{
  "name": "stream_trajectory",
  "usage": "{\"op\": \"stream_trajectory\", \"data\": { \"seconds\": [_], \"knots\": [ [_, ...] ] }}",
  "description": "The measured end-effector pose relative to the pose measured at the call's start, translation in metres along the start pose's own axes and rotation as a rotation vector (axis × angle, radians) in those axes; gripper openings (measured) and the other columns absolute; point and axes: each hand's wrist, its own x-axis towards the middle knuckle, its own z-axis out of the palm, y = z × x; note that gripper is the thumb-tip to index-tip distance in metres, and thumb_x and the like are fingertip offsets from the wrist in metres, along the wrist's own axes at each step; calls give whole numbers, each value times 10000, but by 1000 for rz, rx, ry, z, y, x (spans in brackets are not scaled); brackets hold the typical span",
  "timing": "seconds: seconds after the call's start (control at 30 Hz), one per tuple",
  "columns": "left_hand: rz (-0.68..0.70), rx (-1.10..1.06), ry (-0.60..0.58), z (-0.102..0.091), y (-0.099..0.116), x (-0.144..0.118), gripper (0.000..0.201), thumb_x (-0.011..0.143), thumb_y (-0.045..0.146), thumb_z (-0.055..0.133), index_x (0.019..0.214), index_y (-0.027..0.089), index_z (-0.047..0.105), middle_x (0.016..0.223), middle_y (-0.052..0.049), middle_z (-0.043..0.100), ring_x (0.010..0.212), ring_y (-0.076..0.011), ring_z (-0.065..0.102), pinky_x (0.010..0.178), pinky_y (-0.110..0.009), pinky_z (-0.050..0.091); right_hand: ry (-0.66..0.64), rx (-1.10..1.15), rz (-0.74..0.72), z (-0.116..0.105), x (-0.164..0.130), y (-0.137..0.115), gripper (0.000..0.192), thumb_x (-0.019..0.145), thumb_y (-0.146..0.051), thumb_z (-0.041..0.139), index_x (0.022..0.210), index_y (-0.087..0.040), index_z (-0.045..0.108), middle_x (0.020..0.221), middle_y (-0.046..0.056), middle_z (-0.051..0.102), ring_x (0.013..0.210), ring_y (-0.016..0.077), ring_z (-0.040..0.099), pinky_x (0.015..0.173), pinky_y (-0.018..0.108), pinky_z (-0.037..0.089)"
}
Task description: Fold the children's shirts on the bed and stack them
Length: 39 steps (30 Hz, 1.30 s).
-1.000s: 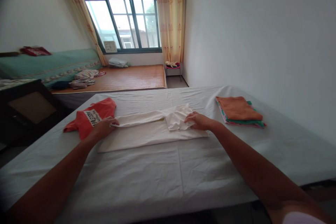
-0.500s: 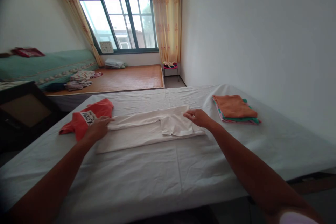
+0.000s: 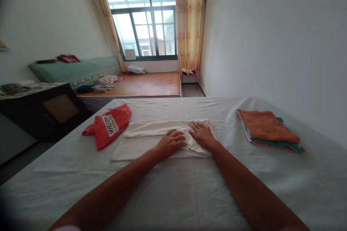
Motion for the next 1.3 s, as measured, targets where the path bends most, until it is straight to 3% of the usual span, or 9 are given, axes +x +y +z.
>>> {"op": "stream_trajectory", "data": {
  "seconds": [0.13,0.37,0.53,0.73,0.8,0.9,1.0,1.1,1.3],
  "knots": [
    [-37,-51,79,-3,3,-9,217,948,257,497,1059,281,683,1125,-9,691,1224,-176,498,1114,-381,236,-9,4,-19,1,0,5,590,966,-542,231,1462,-269,396,1551,31,320,1429,231,269,1148,446,207],
    [-50,-190,29,-10,8,-20,290,955,386,473,1008,222,706,1101,-24,702,1054,-162,604,1021,-322,363,-7,4,-47,2,-1,9,576,968,-519,251,1463,-263,396,1551,21,320,1424,222,284,1147,421,225],
    [-67,-210,41,-6,7,-16,292,954,363,477,926,203,720,1036,-33,714,1002,-162,620,952,-303,414,19,-2,-42,3,-3,6,552,977,-493,251,1451,-261,415,1546,24,332,1422,220,289,1148,425,221],
    [-99,-189,87,-5,7,-14,317,962,376,460,906,206,722,1034,-45,715,1043,-156,615,1013,-320,391,25,-20,-24,-1,-4,1,540,977,-472,260,1450,-263,417,1541,13,341,1416,210,299,1146,414,215],
    [-164,-132,131,-8,5,-14,320,973,362,427,981,218,712,1149,-57,687,1172,-183,558,1074,-365,346,28,-40,-12,0,-5,-2,539,978,-458,254,1449,-254,419,1542,18,338,1414,216,300,1143,427,210],
    [-390,-30,122,-13,-10,-19,360,977,321,387,1241,219,609,1390,-79,541,1337,-220,418,1119,-406,302,37,-79,25,4,-6,-8,533,981,-424,232,1443,-243,426,1543,34,335,1405,235,313,1137,474,194],
    [-642,33,-39,-12,-35,-33,480,967,385,384,1384,169,482,1500,-127,400,1408,-264,313,1140,-439,266,43,-93,35,8,-6,-10,529,982,-404,218,1445,-246,421,1542,37,338,1399,230,320,1135,489,183],
    [-811,35,-196,-8,-60,-47,564,971,492,302,1432,188,418,1541,-129,323,1433,-284,255,1142,-494,231,37,-82,16,9,-6,-8,533,982,-415,218,1453,-251,405,1544,27,335,1401,215,316,1140,471,179],
    [-958,-10,-324,-16,-82,-63,612,966,507,214,1477,193,337,1576,-134,229,1454,-314,174,1123,-568,194,40,-52,13,8,-5,-6,533,979,-421,227,1453,-254,406,1543,36,336,1395,215,329,1141,465,180]
  ]
}}
